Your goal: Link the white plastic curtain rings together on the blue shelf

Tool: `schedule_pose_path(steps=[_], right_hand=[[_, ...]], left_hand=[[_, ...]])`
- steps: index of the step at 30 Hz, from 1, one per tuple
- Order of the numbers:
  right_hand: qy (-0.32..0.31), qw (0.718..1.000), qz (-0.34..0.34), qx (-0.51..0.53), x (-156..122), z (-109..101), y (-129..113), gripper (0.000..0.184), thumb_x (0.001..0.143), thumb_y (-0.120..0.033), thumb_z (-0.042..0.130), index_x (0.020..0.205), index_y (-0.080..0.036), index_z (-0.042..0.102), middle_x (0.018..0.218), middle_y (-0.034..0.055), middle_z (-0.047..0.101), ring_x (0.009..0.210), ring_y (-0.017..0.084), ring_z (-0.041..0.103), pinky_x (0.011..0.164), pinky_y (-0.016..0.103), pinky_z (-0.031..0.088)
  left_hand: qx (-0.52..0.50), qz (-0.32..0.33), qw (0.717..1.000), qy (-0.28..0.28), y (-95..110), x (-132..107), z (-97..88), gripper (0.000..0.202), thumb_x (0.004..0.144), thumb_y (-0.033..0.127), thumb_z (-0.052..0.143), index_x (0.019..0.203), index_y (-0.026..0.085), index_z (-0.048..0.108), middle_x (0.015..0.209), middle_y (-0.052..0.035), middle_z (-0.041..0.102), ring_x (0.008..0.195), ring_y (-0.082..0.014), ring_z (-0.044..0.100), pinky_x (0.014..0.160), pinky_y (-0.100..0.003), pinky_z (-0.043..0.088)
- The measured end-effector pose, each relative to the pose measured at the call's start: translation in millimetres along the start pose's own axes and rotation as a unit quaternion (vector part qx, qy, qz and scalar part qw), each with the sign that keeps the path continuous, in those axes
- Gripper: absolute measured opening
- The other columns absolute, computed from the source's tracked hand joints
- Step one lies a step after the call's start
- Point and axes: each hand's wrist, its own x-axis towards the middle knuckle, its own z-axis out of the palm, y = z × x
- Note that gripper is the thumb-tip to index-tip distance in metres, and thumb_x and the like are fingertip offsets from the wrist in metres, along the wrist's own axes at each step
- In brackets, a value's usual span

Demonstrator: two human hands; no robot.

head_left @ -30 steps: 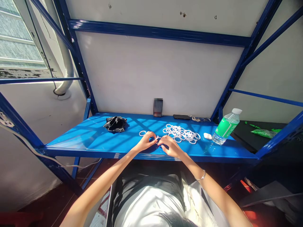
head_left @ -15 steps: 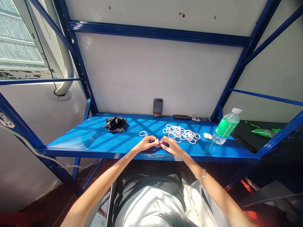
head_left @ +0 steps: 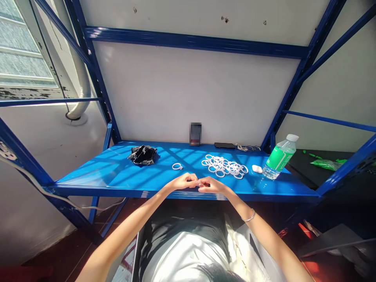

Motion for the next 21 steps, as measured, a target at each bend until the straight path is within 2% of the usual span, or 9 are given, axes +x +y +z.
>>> schedule_pose_path(steps=[3,6,8,12,14,17,19,21], right_hand=[[-0.025,0.999,0.007,0.028,2,3,-5,0.051,0.080,-0.055,0.059,0.055,-0.020,0.033,0.054,-0.0080,0.024,0.051,0.006,0.020,0.050,0.025,0.019],[-0.023,0.997,0.013,0.068,5,7,-8,0.052,0.077,-0.055,0.061,0.051,-0.021,0.031,0.052,-0.0082,0.021,0.051,0.007,0.019,0.050,0.026,0.019],[-0.015,0.996,0.012,0.087,6,9,-8,0.051,0.077,-0.055,0.058,0.049,-0.022,0.031,0.051,-0.0077,0.022,0.052,0.009,0.019,0.050,0.027,0.021],[0.007,0.994,0.002,0.105,7,11,-3,0.050,0.080,-0.053,0.052,0.047,-0.022,0.031,0.051,-0.0066,0.025,0.052,0.009,0.022,0.051,0.027,0.028],[0.051,0.994,-0.010,0.099,8,12,-2,0.041,0.082,-0.049,0.051,0.055,-0.021,0.039,0.055,-0.0050,0.034,0.054,0.010,0.032,0.055,0.026,0.036],[0.197,0.980,-0.034,-0.004,8,16,-2,0.022,0.086,-0.040,0.048,0.078,-0.020,0.051,0.079,0.0015,0.055,0.075,0.015,0.053,0.073,0.031,0.047],[0.284,0.949,-0.019,-0.136,7,20,-1,0.016,0.089,-0.031,0.045,0.094,-0.020,0.056,0.101,0.0060,0.060,0.098,0.020,0.056,0.090,0.038,0.046],[0.320,0.908,0.028,-0.269,5,23,1,0.024,0.089,-0.026,0.043,0.108,-0.020,0.056,0.118,0.0098,0.059,0.116,0.025,0.051,0.102,0.045,0.039]], left_hand=[[-0.037,0.009,0.999,-0.022,-4,2,2.3,0.048,0.086,0.053,0.054,0.058,0.014,0.056,0.061,-0.0010,0.045,0.065,-0.0127,0.040,0.060,-0.026,0.035],[-0.082,-0.005,0.996,-0.021,-6,2,4.1,0.057,0.084,0.056,0.054,0.046,0.016,0.039,0.053,0.0024,0.031,0.059,-0.0112,0.029,0.056,-0.027,0.030],[-0.111,-0.025,0.993,-0.011,-6,2,5.5,0.060,0.083,0.058,0.053,0.045,0.017,0.032,0.054,0.0036,0.027,0.057,-0.0101,0.025,0.056,-0.028,0.029],[-0.140,-0.035,0.989,0.026,-2,1,8.5,0.059,0.085,0.059,0.048,0.047,0.019,0.027,0.053,0.0046,0.025,0.055,-0.0098,0.024,0.058,-0.029,0.032],[-0.140,-0.033,0.988,0.053,-2,1,9.1,0.057,0.086,0.058,0.046,0.048,0.019,0.029,0.053,0.0044,0.027,0.055,-0.0097,0.025,0.058,-0.029,0.031],[-0.092,-0.035,0.987,0.127,-2,3,8.2,0.053,0.088,0.056,0.045,0.052,0.017,0.036,0.053,0.0034,0.035,0.055,-0.0101,0.032,0.058,-0.027,0.033],[0.004,-0.034,0.981,0.189,-2,3,5.8,0.049,0.090,0.053,0.043,0.056,0.017,0.042,0.056,0.0018,0.042,0.059,-0.0120,0.039,0.061,-0.027,0.035],[0.153,-0.020,0.960,0.234,-2,2,1.1,0.046,0.093,0.048,0.039,0.061,0.017,0.048,0.062,-0.0007,0.049,0.066,-0.0145,0.044,0.066,-0.029,0.037]])
